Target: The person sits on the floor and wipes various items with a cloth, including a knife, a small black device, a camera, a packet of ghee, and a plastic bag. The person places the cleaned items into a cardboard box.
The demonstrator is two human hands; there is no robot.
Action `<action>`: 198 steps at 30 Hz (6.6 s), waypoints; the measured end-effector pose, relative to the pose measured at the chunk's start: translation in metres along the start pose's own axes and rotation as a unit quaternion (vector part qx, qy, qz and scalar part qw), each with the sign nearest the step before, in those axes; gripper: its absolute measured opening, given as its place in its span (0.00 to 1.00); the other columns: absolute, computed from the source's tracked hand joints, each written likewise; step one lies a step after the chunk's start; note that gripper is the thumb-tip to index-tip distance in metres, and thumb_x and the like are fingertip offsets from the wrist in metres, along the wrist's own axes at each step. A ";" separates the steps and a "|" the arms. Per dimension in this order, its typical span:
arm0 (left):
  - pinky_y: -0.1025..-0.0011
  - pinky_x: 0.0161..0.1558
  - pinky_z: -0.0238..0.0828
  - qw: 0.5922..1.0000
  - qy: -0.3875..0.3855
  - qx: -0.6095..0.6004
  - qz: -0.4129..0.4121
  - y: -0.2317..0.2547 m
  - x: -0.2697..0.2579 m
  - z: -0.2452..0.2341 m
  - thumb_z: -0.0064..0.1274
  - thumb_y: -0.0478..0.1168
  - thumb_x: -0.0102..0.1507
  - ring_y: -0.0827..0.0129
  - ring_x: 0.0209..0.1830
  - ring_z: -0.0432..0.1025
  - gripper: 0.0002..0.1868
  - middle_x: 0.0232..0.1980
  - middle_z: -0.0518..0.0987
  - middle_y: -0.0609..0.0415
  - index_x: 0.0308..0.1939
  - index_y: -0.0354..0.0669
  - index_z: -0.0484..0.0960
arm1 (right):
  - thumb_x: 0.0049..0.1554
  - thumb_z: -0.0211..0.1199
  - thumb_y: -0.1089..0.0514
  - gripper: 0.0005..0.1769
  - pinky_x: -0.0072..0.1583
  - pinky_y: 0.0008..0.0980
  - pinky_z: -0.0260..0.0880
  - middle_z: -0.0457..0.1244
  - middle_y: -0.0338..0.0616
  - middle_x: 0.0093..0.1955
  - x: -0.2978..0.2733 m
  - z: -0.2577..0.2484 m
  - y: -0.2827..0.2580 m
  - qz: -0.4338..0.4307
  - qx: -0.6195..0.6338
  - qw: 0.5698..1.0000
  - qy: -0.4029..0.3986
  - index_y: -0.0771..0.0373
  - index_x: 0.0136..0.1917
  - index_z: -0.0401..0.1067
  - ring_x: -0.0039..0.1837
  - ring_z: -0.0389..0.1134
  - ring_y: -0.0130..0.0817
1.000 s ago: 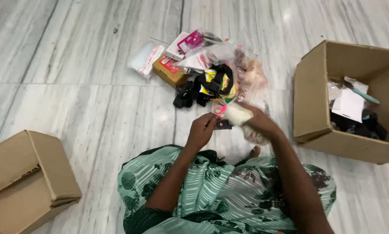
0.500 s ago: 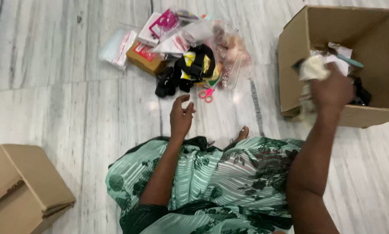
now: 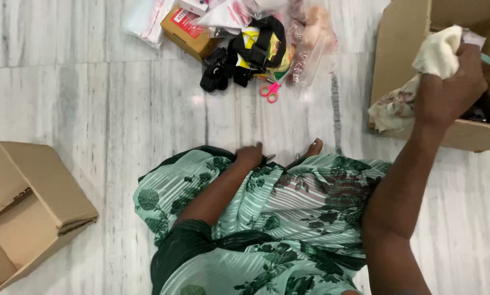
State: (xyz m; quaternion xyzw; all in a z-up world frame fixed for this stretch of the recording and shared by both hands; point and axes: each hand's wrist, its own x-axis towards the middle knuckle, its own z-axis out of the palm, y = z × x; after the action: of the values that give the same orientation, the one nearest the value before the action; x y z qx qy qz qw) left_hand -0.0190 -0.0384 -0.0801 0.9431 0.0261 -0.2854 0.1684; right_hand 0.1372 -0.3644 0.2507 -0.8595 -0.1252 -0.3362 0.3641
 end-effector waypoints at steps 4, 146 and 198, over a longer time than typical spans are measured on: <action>0.49 0.50 0.74 0.994 -0.012 -0.056 0.094 0.007 0.004 -0.015 0.51 0.47 0.67 0.47 0.49 0.76 0.13 0.47 0.82 0.45 0.50 0.46 0.82 | 0.56 0.62 0.69 0.13 0.57 0.37 0.73 0.70 0.53 0.50 0.000 0.005 -0.031 -0.068 -0.002 0.998 -0.012 0.72 0.55 0.73 0.52 0.72 0.41; 0.75 0.44 0.76 0.551 0.079 -0.790 0.258 0.050 -0.137 -0.183 0.49 0.29 0.64 0.73 0.43 0.77 0.21 0.51 0.80 0.52 0.61 0.37 0.70 | 0.61 0.56 0.46 0.41 0.73 0.34 0.54 0.56 0.48 0.77 -0.186 0.152 -0.057 0.353 0.533 0.605 -0.473 0.63 0.81 0.50 0.75 0.58 0.37; 0.68 0.50 0.77 0.717 0.446 -0.516 0.144 0.020 -0.123 -0.204 0.58 0.35 0.65 0.66 0.54 0.78 0.18 0.55 0.81 0.47 0.57 0.39 0.74 | 0.65 0.60 0.55 0.16 0.57 0.39 0.76 0.68 0.44 0.55 -0.135 0.143 -0.027 0.452 0.648 0.592 -0.160 0.62 0.64 0.69 0.55 0.72 0.36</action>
State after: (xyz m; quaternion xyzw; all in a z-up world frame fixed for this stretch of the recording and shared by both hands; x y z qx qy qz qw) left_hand -0.0110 0.0161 0.1529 0.7200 0.1050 0.2538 0.6373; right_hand 0.0940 -0.2395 0.1018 -0.3834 0.0385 0.1842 0.9042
